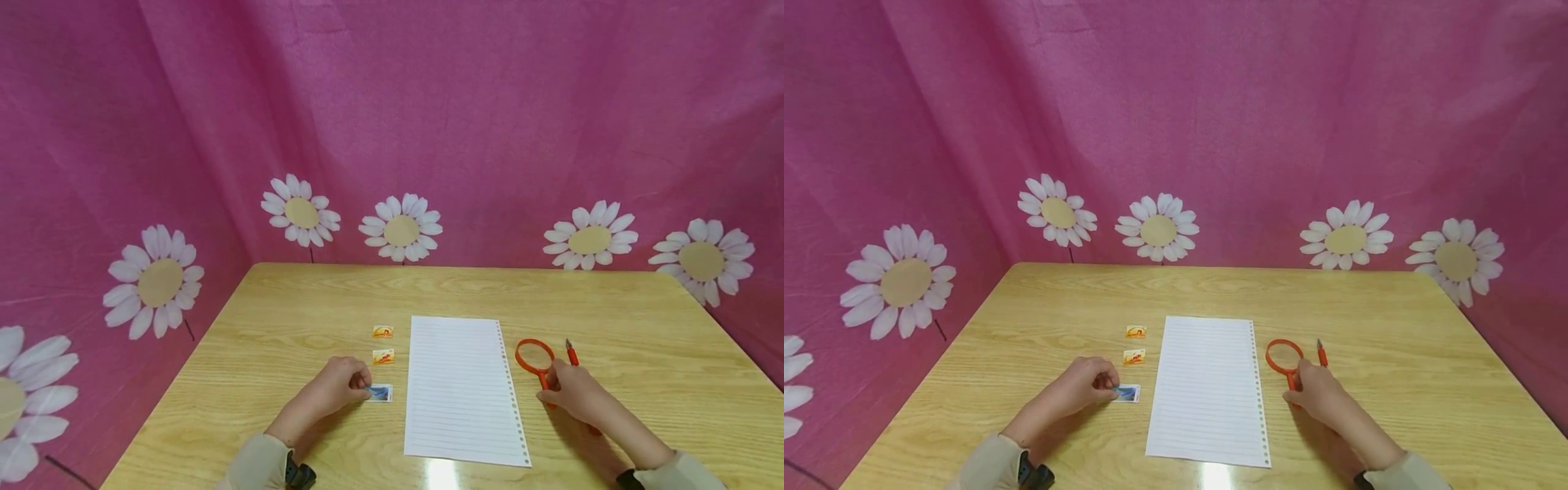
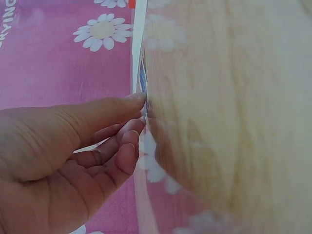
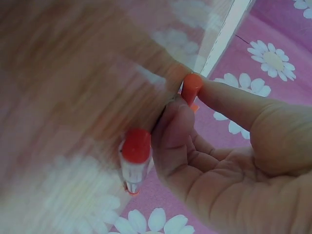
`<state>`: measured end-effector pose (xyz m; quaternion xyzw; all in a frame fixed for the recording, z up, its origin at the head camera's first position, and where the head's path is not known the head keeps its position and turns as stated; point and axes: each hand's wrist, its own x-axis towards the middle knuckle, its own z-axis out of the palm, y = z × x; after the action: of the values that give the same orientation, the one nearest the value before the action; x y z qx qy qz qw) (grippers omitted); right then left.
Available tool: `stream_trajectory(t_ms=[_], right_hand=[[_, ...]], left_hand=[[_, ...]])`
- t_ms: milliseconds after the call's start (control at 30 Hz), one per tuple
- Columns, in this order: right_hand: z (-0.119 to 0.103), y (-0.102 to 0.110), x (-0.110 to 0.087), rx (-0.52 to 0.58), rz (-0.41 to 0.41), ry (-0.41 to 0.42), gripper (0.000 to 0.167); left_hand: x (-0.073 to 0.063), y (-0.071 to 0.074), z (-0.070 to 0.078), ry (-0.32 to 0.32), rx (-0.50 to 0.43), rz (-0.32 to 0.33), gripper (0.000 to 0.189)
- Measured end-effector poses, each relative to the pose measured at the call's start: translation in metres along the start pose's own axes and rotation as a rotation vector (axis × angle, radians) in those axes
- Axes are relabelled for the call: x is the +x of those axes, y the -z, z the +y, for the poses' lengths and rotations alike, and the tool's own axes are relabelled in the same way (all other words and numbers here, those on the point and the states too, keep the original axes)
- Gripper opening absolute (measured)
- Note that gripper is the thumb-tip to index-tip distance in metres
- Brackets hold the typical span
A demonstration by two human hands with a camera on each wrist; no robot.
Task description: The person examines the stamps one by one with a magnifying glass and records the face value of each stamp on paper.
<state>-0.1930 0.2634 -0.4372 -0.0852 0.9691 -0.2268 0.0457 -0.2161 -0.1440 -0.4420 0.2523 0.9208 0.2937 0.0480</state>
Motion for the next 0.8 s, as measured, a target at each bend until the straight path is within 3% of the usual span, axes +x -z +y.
stream_trajectory(t_ms=[333,800], right_hand=[[-0.0031,0.0032,0.0008,-0.016,0.01,-0.028,0.024],[0.0021,0.0051,-0.0015,0.029,0.046,-0.062,0.017]], left_hand=[[0.0012,0.0009,0.002,-0.009,0.02,0.002,0.013],[-0.0002,0.0035,0.0054,0.027,0.034,-0.049,0.011]])
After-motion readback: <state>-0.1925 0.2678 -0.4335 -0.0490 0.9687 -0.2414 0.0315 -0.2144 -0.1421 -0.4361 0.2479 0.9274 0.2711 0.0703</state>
